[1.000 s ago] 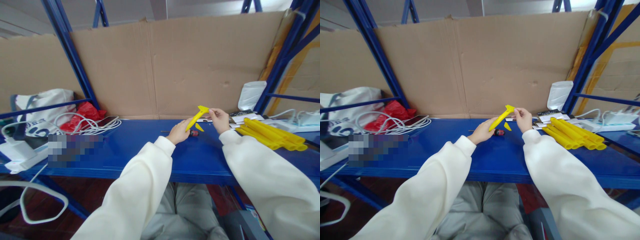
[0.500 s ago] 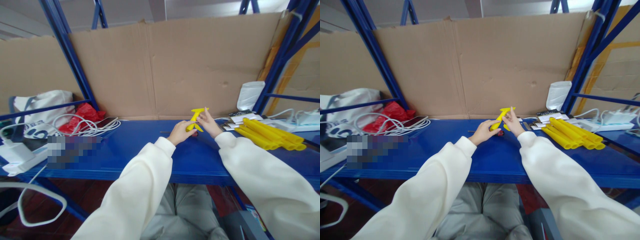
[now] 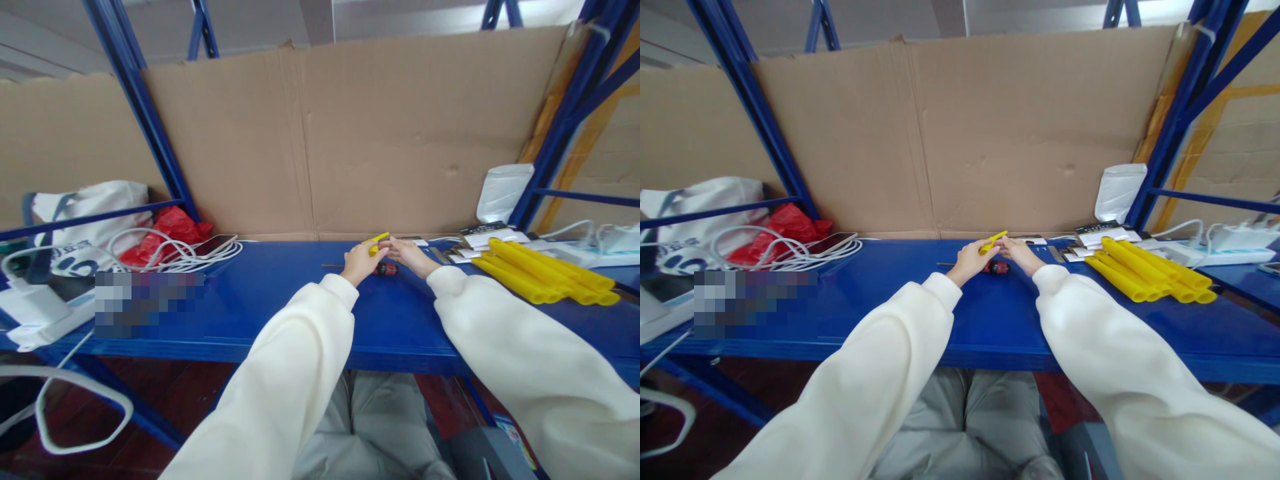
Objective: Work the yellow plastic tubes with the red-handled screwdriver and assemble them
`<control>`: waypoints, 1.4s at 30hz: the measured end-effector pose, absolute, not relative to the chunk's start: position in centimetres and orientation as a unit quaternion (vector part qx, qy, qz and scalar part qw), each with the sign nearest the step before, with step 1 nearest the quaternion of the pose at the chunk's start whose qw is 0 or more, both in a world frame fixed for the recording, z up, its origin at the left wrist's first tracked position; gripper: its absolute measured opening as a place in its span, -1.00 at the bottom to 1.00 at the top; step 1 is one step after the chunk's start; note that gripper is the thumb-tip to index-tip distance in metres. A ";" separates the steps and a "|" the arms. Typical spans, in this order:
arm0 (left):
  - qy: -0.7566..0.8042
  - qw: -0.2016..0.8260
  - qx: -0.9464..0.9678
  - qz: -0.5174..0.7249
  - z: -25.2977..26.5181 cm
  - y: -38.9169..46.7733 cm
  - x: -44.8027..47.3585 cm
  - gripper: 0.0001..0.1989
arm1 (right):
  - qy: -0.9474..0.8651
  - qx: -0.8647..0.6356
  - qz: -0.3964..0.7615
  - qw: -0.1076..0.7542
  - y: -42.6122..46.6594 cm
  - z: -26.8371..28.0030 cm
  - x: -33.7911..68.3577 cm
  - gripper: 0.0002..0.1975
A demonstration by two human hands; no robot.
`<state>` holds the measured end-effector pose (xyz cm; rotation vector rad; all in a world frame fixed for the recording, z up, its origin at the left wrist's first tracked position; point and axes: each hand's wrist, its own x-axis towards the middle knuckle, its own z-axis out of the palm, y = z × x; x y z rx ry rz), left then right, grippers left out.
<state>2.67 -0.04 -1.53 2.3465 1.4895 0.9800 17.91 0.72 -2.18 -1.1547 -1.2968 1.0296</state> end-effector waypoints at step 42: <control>0.450 0.086 0.875 0.158 -1.9 0.3 3.8 -0.39 | -0.540 -0.595 0.253 0.539 1.3 -1.5 23.4 -0.76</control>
